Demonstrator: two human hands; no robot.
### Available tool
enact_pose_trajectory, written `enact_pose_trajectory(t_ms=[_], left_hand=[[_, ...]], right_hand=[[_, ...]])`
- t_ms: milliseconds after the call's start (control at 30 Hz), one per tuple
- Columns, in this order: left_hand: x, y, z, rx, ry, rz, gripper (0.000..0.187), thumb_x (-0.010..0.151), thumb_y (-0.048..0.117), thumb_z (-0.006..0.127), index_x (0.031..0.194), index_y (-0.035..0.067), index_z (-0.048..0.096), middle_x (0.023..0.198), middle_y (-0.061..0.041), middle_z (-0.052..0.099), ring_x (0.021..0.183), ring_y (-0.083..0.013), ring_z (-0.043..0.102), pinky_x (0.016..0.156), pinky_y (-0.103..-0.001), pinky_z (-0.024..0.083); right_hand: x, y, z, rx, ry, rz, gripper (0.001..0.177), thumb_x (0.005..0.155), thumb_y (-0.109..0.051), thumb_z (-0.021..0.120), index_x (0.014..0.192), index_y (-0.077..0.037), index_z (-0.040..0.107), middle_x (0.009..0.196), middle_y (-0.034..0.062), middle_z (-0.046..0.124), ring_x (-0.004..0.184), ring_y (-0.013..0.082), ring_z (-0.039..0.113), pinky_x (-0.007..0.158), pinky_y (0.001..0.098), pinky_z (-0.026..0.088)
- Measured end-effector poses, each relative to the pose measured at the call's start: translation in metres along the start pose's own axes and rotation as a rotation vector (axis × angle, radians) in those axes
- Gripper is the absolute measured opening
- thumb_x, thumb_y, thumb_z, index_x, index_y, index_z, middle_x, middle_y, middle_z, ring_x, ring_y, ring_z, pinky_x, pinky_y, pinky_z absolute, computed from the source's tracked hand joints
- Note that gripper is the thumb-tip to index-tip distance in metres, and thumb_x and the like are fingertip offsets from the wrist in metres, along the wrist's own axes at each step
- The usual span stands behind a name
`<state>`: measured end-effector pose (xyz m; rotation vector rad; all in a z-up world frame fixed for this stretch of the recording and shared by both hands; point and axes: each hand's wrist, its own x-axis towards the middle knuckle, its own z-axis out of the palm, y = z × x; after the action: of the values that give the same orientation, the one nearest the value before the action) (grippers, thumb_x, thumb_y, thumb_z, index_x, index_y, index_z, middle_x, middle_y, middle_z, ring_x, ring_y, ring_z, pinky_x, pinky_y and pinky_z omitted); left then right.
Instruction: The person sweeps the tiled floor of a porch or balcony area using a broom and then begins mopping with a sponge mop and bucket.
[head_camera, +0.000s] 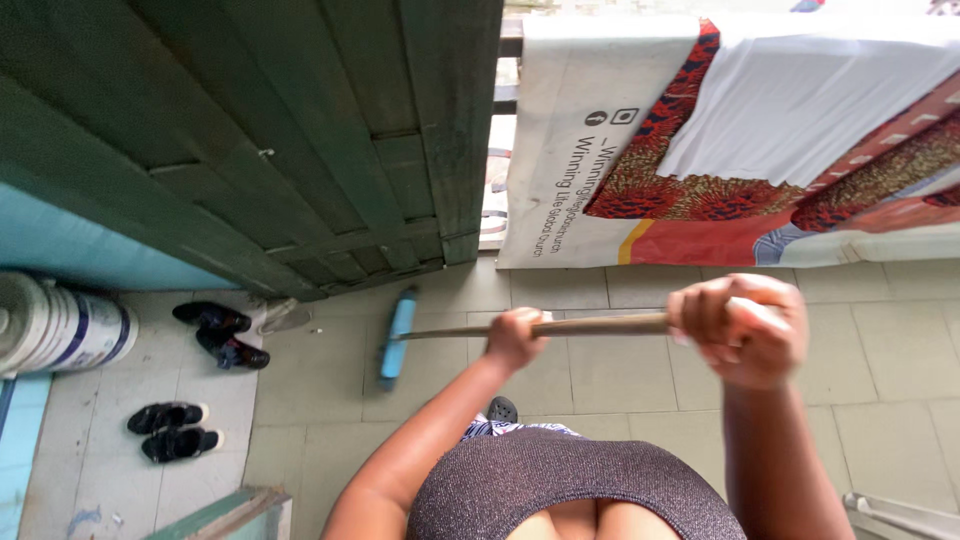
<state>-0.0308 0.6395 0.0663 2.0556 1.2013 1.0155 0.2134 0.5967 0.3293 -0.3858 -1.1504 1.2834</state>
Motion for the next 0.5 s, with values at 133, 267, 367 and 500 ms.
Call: enact_pose_trajectory(t_ms=[133, 267, 367, 500], left_hand=[[0.038, 0.056, 0.033, -0.113, -0.180, 0.080, 0.014, 0.077, 0.017, 0.074, 0.078, 0.007, 0.063, 0.082, -0.015, 0.067, 0.080, -0.0402, 0.065, 0.070, -0.049, 0.053], [0.060, 0.057, 0.062, -0.228, -0.192, 0.132, 0.010, 0.081, 0.012, 0.068, 0.080, 0.006, 0.060, 0.085, -0.016, 0.065, 0.086, -0.0417, 0.064, 0.074, -0.049, 0.052], [0.065, 0.045, 0.072, -0.239, -0.200, 0.125, 0.015, 0.088, 0.012, 0.068, 0.079, 0.005, 0.058, 0.085, -0.018, 0.064, 0.086, -0.0433, 0.062, 0.074, -0.050, 0.050], [0.052, 0.007, 0.059, -0.183, -0.208, 0.052, 0.025, 0.093, 0.014, 0.070, 0.077, 0.002, 0.056, 0.082, -0.021, 0.062, 0.082, -0.0454, 0.061, 0.071, -0.052, 0.048]], right_hand=[[-0.002, -0.048, 0.007, -0.095, 0.037, -0.073, 0.039, 0.100, -0.019, 0.058, 0.065, -0.005, 0.048, 0.048, 0.0052, 0.049, 0.041, 0.0126, 0.044, 0.050, 0.0328, 0.043], [0.007, -0.042, 0.015, -0.316, 0.096, -0.086, 0.039, 0.099, -0.011, 0.056, 0.061, -0.005, 0.046, 0.051, 0.0049, 0.046, 0.038, 0.0109, 0.038, 0.048, 0.0333, 0.038], [0.012, -0.032, 0.013, -0.245, 0.099, -0.063, 0.036, 0.098, -0.008, 0.054, 0.064, -0.004, 0.044, 0.053, 0.0070, 0.046, 0.045, 0.0145, 0.039, 0.051, 0.0343, 0.039], [0.011, -0.002, -0.001, -0.160, 0.174, -0.047, 0.038, 0.099, -0.008, 0.053, 0.062, -0.006, 0.044, 0.051, 0.0061, 0.046, 0.043, 0.0151, 0.039, 0.051, 0.0358, 0.040]])
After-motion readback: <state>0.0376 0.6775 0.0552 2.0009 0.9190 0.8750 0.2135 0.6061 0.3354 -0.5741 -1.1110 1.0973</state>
